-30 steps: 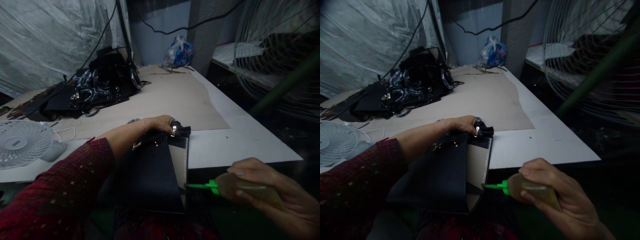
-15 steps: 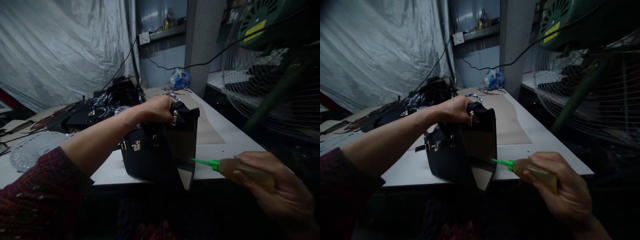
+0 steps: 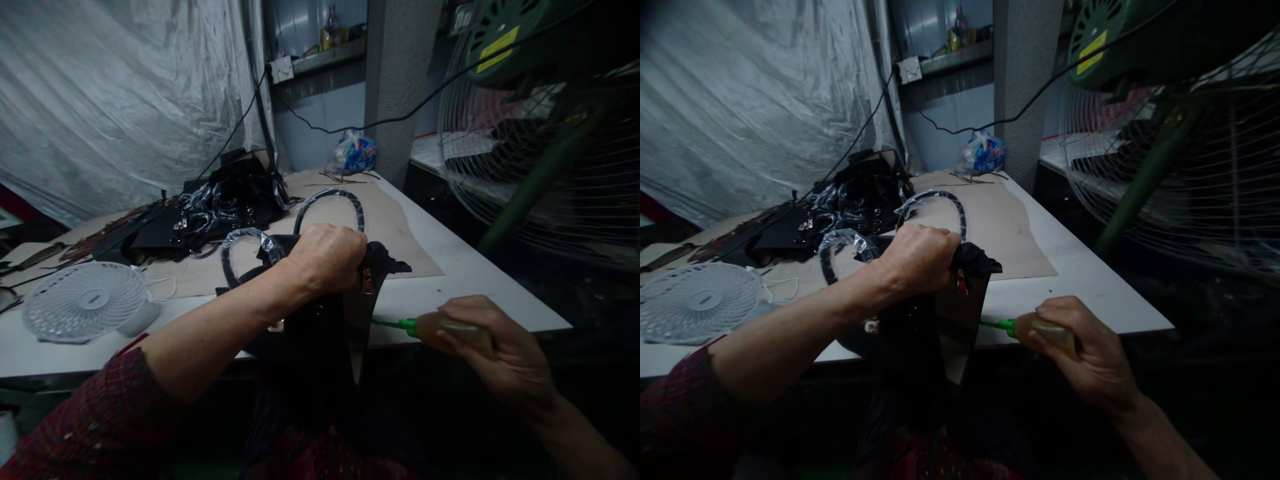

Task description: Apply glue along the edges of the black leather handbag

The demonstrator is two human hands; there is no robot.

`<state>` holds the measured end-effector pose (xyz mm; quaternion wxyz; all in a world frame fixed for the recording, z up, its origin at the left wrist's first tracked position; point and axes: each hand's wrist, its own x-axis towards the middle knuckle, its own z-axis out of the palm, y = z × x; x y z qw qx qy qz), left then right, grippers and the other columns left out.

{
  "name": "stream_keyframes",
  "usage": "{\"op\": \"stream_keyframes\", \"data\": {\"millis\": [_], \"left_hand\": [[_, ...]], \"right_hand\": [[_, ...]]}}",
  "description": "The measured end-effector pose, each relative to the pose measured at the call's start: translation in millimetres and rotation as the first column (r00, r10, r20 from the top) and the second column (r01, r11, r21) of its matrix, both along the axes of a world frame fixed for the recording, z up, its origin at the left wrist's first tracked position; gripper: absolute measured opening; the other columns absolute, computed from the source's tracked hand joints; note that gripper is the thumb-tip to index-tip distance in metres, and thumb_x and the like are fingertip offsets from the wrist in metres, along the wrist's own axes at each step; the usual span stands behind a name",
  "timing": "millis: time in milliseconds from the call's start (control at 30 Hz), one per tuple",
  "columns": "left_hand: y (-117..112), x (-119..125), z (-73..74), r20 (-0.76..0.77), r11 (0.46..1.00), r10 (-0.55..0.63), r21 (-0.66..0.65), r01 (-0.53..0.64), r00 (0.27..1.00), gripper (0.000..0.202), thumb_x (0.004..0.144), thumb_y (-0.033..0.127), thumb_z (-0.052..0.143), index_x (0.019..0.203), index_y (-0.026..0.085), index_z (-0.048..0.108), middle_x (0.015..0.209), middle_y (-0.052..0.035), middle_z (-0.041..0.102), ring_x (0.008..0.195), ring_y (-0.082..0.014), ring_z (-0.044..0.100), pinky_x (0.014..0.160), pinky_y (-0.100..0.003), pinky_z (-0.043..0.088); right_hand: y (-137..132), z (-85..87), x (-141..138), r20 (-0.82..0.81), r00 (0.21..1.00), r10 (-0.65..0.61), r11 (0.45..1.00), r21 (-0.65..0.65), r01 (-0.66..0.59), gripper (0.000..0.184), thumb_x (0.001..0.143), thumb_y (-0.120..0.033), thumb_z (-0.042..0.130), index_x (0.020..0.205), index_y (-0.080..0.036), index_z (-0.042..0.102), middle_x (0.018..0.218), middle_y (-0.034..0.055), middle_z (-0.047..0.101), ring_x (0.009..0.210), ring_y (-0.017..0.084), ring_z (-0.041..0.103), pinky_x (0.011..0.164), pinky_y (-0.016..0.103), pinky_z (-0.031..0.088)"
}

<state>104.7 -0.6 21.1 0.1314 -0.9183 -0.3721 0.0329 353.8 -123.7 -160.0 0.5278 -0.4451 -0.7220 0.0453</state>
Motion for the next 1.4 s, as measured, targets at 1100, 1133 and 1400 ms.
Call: {"op": "stream_keyframes", "data": {"millis": [1100,1133,1400], "left_hand": [[-9.5,-8.7,-19.3,0.188,0.997,-0.056,0.058,0.046,0.980,0.018,0.092,0.026,0.065,0.102,0.017,0.077,0.090,-0.0138,0.080,0.088,-0.0293,0.078,0.070,-0.035,0.054],[-9.9,-9.0,-19.5,0.193,0.997,-0.063,0.058,0.052,0.979,0.017,0.092,0.026,0.066,0.101,0.017,0.077,0.090,-0.0135,0.080,0.087,-0.0292,0.077,0.069,-0.035,0.054],[-14.0,-8.4,-17.7,0.201,0.998,-0.059,0.049,0.050,0.978,0.015,0.093,0.026,0.065,0.101,0.018,0.076,0.090,-0.0123,0.080,0.087,-0.0278,0.077,0.068,-0.034,0.052]], "right_hand": [[-6.6,8.7,-10.5,0.103,0.993,0.057,0.990,-0.138,-0.042,0.015,0.101,-0.028,0.071,0.116,-0.027,0.068,0.104,0.0028,0.069,0.086,0.018,0.073,0.073,0.023,0.061],[-6.0,8.3,-10.5,0.099,0.993,0.071,0.985,-0.163,-0.055,0.012,0.102,-0.030,0.070,0.113,-0.027,0.068,0.103,0.0022,0.069,0.085,0.017,0.073,0.072,0.022,0.061],[-9.4,6.8,-12.4,0.065,0.998,-0.010,0.974,-0.225,0.024,0.010,0.101,-0.035,0.070,0.106,-0.027,0.068,0.099,0.0023,0.070,0.082,0.019,0.073,0.070,0.025,0.060]]}}
